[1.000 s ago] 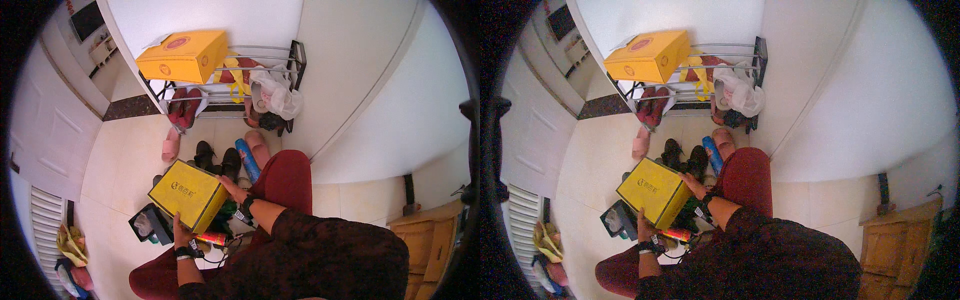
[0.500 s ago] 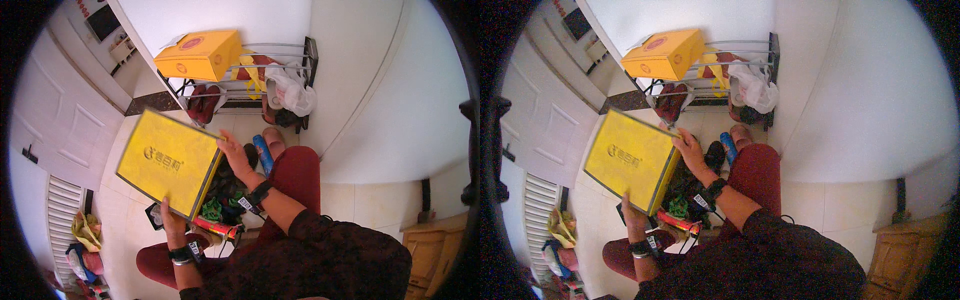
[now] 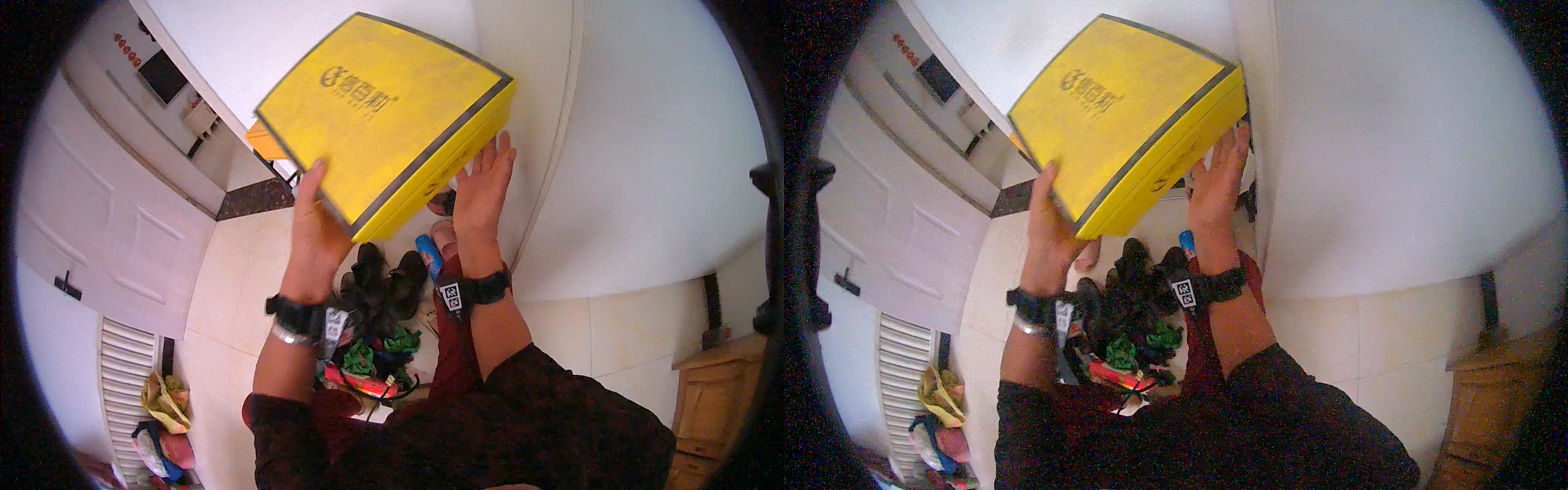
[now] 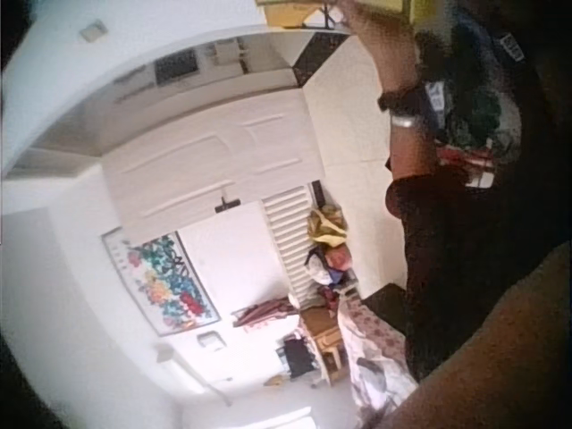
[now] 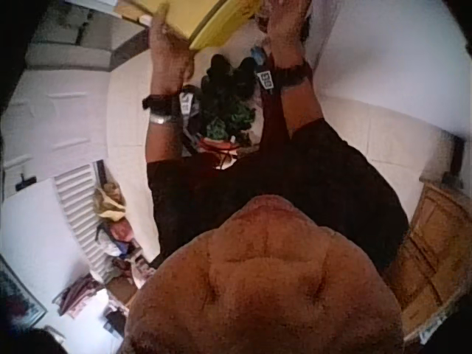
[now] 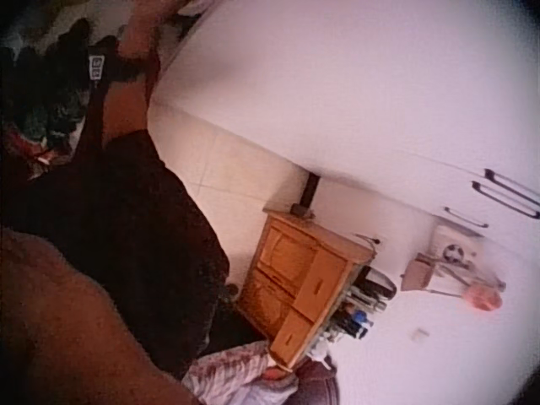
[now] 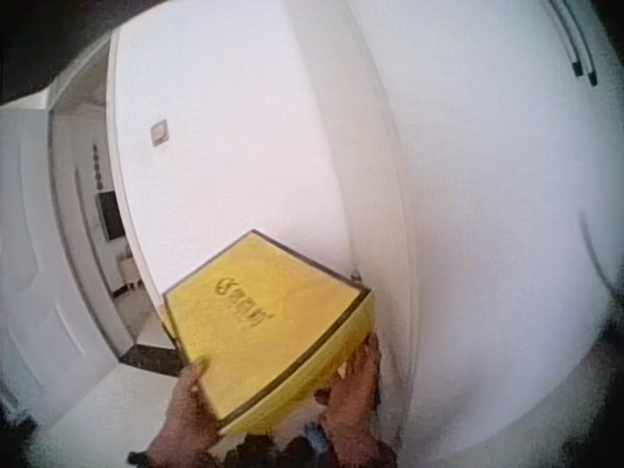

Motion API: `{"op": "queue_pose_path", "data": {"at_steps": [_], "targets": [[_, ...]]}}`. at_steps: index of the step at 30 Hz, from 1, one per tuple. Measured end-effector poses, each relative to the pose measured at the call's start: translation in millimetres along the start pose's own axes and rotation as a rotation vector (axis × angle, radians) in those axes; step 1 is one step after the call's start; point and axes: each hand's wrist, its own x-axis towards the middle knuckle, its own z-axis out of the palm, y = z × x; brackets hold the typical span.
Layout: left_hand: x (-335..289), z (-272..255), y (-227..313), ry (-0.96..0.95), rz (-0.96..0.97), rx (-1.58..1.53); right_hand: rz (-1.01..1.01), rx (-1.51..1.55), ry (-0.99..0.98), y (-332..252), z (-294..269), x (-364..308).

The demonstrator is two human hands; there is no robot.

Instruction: The person sits on the floor and organizes footwear and boxes near a shoe rack. They move slippers and shoes, open a yellow box to check its contents, wipe the box with a cloth, and place items back on the rack.

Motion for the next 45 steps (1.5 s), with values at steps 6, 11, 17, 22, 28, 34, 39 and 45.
{"op": "queue_pose_path", "data": {"at_steps": [6,11,17,22,28,34,39,45], "targets": [[53,7,-27,0.124,-0.255,-0.099,0.259,0.143,0.017,25,-15,-6],[72,3,-47,-0.051,-0.148,-0.062,0.211,0.05,-0.036,33,-21,-7],[73,37,-95,-0.083,-0.112,-0.118,-0.092,-0.277,-0.062,24,-15,-11],[64,33,-114,-0.3,0.172,0.175,-0.189,-0.615,-0.056,17,-18,-11],[93,26,-101,-0.183,0.038,0.161,0.012,-0.43,-0.075,30,-21,-10],[144,28,-120,-0.108,0.028,0.021,0.205,-0.298,-0.1,48,-41,-14],[179,12,-141,-0.021,-0.049,-0.003,0.172,-0.162,-0.071,58,-54,-10],[185,8,-140,-0.009,-0.202,-0.102,0.198,-0.26,0.097,47,-46,10]]}}
